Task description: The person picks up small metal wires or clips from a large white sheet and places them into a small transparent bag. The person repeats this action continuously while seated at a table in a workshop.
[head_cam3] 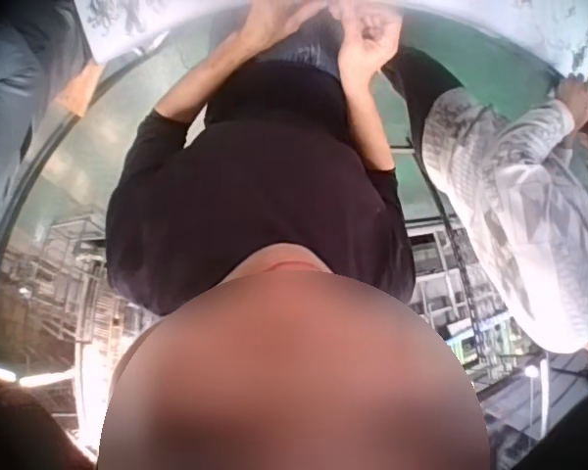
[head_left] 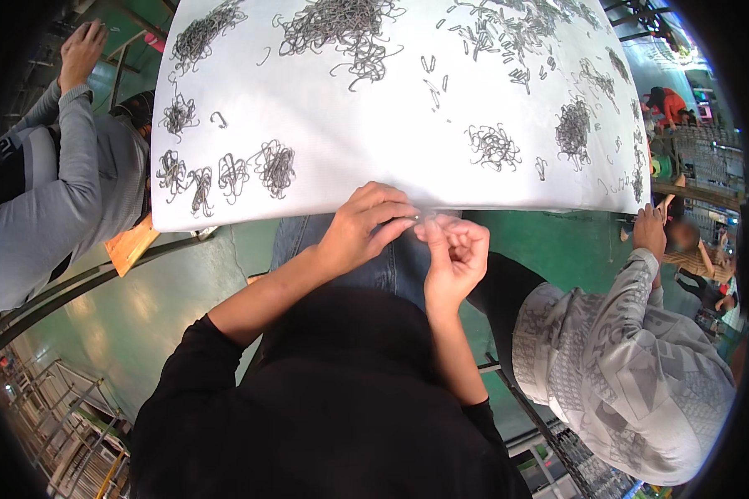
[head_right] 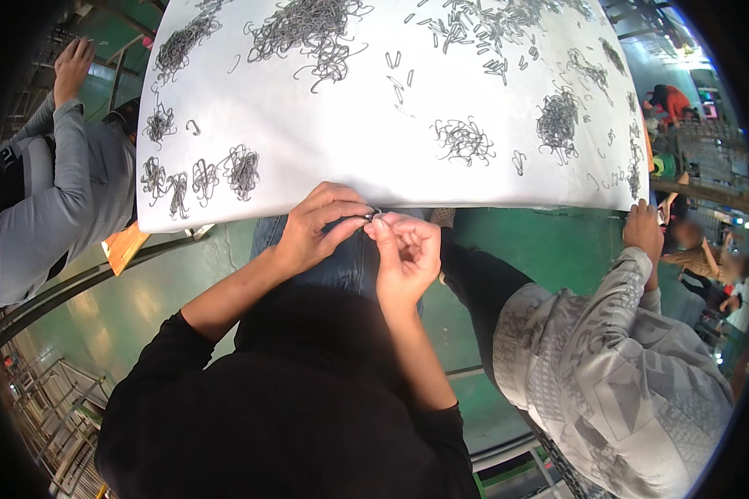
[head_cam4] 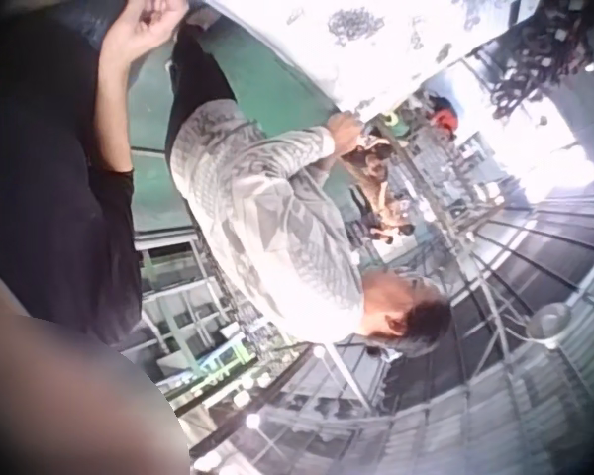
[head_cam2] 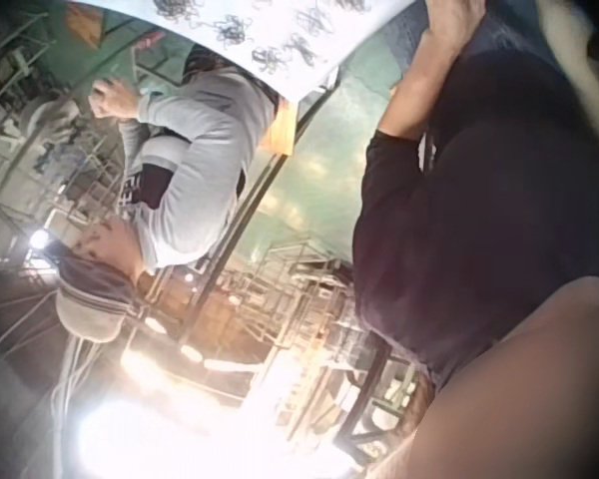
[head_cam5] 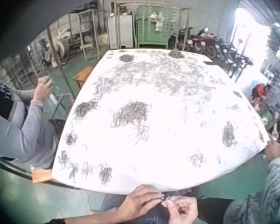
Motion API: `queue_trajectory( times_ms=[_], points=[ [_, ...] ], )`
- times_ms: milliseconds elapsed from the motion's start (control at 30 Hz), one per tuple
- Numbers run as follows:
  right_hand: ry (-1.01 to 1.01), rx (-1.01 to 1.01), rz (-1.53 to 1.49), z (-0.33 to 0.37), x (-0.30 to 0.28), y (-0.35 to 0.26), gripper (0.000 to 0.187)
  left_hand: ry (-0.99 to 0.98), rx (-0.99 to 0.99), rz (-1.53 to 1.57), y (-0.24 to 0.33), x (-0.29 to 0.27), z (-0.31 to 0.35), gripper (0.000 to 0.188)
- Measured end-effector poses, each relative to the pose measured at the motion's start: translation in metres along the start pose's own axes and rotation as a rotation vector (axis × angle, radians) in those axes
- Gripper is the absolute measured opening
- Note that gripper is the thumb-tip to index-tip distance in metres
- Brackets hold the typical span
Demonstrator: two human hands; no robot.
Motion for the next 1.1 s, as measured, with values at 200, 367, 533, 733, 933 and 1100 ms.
queue_trajectory(
  times_ms=[200, 367, 533, 733, 933, 1100],
  points=[
    [-0.035, -0.096, 0.003, -0.001, -0.012, 0.003, 0.021, -0.021, 0.137, -0.187, -0.044, 0.022, -0.079, 0.017],
    [-0.049, -0.085, 0.021, 0.001, -0.015, 0.004, 0.02, -0.179, 0.192, -0.447, -0.066, 0.062, -0.133, 0.012],
    [-0.027, -0.102, 0.122, 0.004, -0.019, 0.002, 0.021, -0.258, 0.232, -0.548, -0.051, 0.054, -0.124, 0.011],
    [-0.024, -0.155, 0.16, 0.005, -0.021, 0.003, 0.022, -0.282, -0.618, 0.142, -0.005, 0.019, -0.059, 0.014],
    [0.003, -0.305, 0.205, 0.007, -0.017, 0.006, 0.014, -0.168, -0.727, 0.394, 0.031, 0.008, -0.031, 0.009],
    [0.024, -0.414, 0.299, 0.007, -0.012, -0.002, 0.016, -0.153, -0.587, 0.231, 0.043, 0.002, -0.026, 0.01]
  ],
)
Point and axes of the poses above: each hand's wrist, its own z-axis away from the middle knuckle, its own x-axis out of the palm, y = z × x, the point moved 2 cm from there along -z, towards the middle knuckle, and after that the axes turned 11 degrees about y, right-handed, at the moved point
